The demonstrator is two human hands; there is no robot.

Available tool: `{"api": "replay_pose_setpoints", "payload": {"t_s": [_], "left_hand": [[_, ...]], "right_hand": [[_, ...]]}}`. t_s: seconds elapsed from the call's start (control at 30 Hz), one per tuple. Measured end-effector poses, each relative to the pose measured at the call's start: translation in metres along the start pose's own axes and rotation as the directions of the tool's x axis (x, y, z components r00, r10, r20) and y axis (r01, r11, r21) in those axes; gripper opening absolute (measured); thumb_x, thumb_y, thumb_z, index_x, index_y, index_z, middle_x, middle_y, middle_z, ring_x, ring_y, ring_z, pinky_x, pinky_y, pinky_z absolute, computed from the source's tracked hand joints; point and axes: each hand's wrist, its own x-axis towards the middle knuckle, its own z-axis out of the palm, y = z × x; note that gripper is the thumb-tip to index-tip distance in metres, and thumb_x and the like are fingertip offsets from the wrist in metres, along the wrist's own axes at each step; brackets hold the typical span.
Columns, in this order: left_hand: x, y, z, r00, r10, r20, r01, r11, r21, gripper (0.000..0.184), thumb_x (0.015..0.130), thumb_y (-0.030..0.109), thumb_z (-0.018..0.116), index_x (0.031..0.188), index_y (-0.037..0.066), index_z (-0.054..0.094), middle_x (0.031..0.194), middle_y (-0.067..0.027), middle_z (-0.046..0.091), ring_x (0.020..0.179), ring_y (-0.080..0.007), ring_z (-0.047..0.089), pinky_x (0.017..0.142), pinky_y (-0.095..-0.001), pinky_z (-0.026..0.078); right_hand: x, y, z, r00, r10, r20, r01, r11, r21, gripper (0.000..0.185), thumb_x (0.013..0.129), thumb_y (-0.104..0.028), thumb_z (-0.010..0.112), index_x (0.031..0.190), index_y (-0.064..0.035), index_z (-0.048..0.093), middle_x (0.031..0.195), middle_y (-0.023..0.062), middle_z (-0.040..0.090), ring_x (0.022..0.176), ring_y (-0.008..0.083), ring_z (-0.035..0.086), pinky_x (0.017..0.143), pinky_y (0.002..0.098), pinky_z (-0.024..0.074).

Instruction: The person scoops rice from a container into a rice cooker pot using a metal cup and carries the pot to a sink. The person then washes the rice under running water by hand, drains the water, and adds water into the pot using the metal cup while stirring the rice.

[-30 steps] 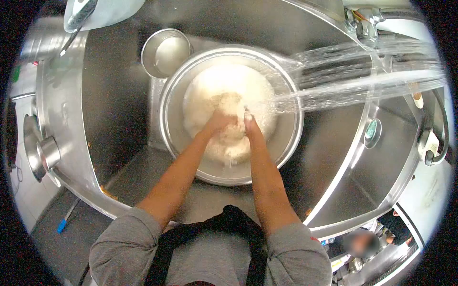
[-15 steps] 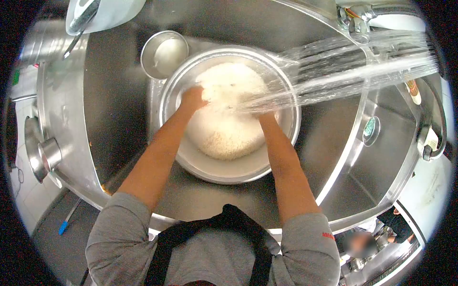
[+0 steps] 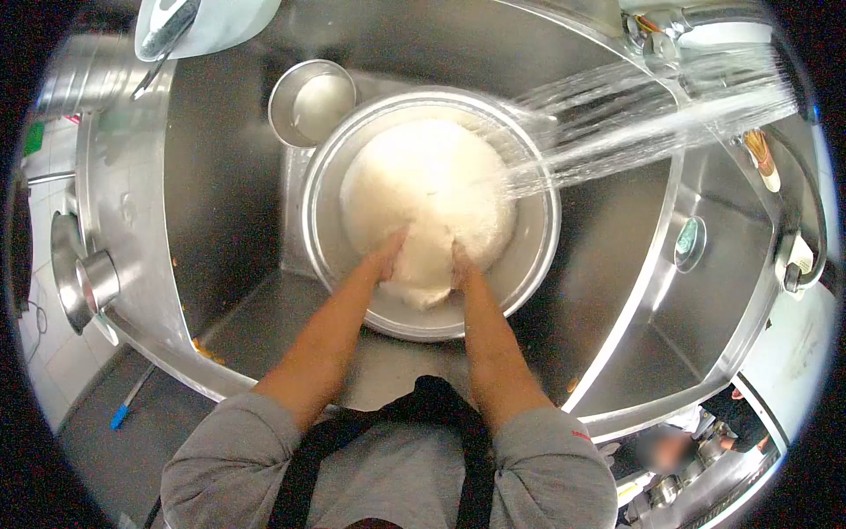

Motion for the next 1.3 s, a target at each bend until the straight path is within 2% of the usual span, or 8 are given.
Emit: {"api": "replay_pose_setpoints", "payload": {"t_s": [0.2,0.3,0.37,0.6,0.93,1.03,1.1,1.3], "left_hand": [[0.001,0.085,0.042,0.825,0.565,0.035,-0.485,0.674,0.558,0.051,0.079,0.032,0.045,0.124,0.012,0.032,0.123,-0.0138,0.036,0.109,-0.0293,0.038,0.086,-0.0405,0.033],[0.038,0.073,0.037,0.461,0.878,0.129,-0.478,0.123,0.870,0.047,0.078,0.026,0.048,0.122,0.014,0.036,0.122,-0.0136,0.038,0.107,-0.0303,0.041,0.085,-0.0427,0.034],[0.042,0.055,0.031,0.188,0.943,0.274,-0.302,-0.210,0.930,0.046,0.077,0.025,0.049,0.120,0.015,0.037,0.123,-0.0132,0.038,0.108,-0.0299,0.040,0.086,-0.0452,0.033],[0.033,0.012,-0.040,0.686,0.713,0.147,0.059,-0.256,0.965,0.026,0.073,0.020,0.050,0.098,0.019,0.057,0.105,-0.0085,0.054,0.100,-0.0256,0.050,0.088,-0.0481,0.031],[0.008,0.098,0.093,0.342,0.859,0.381,-0.864,0.128,0.487,0.045,0.070,0.030,0.052,0.108,0.005,0.046,0.111,-0.0123,0.048,0.104,-0.0240,0.045,0.085,-0.0379,0.037],[-0.047,0.114,0.131,0.838,0.543,0.051,-0.415,0.696,-0.587,0.043,0.074,0.028,0.049,0.110,0.005,0.042,0.118,-0.0102,0.042,0.109,-0.0247,0.040,0.088,-0.0402,0.034],[-0.049,0.128,0.134,0.809,0.582,0.087,-0.203,0.416,-0.887,0.045,0.077,0.023,0.050,0.116,0.003,0.037,0.113,-0.0093,0.044,0.103,-0.0224,0.043,0.080,-0.0357,0.040],[-0.096,0.138,0.130,0.785,0.604,0.138,-0.429,0.690,-0.583,0.036,0.081,0.028,0.044,0.106,0.002,0.044,0.104,-0.0113,0.046,0.095,-0.0235,0.045,0.086,-0.0358,0.037]], "right_hand": [[0.030,-0.069,-0.001,0.673,-0.567,0.475,0.710,0.316,-0.629,0.055,0.078,-0.045,0.045,0.121,-0.0121,0.037,0.120,0.0097,0.042,0.110,0.0260,0.037,0.090,0.0475,0.0311],[-0.030,-0.115,0.059,0.734,-0.666,0.136,0.679,0.714,-0.168,0.049,0.082,-0.035,0.041,0.121,-0.0051,0.035,0.125,0.0137,0.036,0.110,0.0296,0.039,0.090,0.0439,0.0317],[-0.022,-0.108,0.060,0.159,-0.803,0.574,0.033,-0.577,-0.816,0.048,0.081,-0.026,0.044,0.122,-0.0059,0.033,0.126,0.0184,0.032,0.113,0.0326,0.035,0.091,0.0471,0.0292],[-0.016,-0.068,0.014,0.884,-0.466,-0.016,-0.145,-0.243,-0.959,0.047,0.081,-0.043,0.039,0.120,-0.0169,0.041,0.123,0.0122,0.040,0.111,0.0332,0.037,0.092,0.0464,0.0257],[0.062,-0.134,0.041,0.547,-0.813,0.198,0.561,0.181,-0.808,0.031,0.083,-0.028,0.037,0.100,-0.0048,0.051,0.102,0.0148,0.052,0.091,0.0253,0.051,0.078,0.0335,0.0417],[0.066,-0.151,0.040,0.120,-0.962,0.244,0.645,-0.111,-0.756,0.028,0.083,-0.027,0.038,0.098,-0.0041,0.047,0.095,0.0165,0.051,0.085,0.0249,0.052,0.075,0.0338,0.0428],[-0.001,-0.172,0.071,0.581,-0.811,0.070,0.467,0.402,0.788,0.032,0.084,-0.030,0.037,0.097,-0.0031,0.046,0.091,0.0153,0.051,0.084,0.0263,0.051,0.076,0.0364,0.0425],[-0.049,-0.171,0.090,0.618,-0.762,0.195,0.299,0.457,0.838,0.050,0.086,-0.042,0.027,0.114,-0.0026,0.037,0.109,0.0140,0.047,0.095,0.0260,0.047,0.084,0.0388,0.0383]]}}
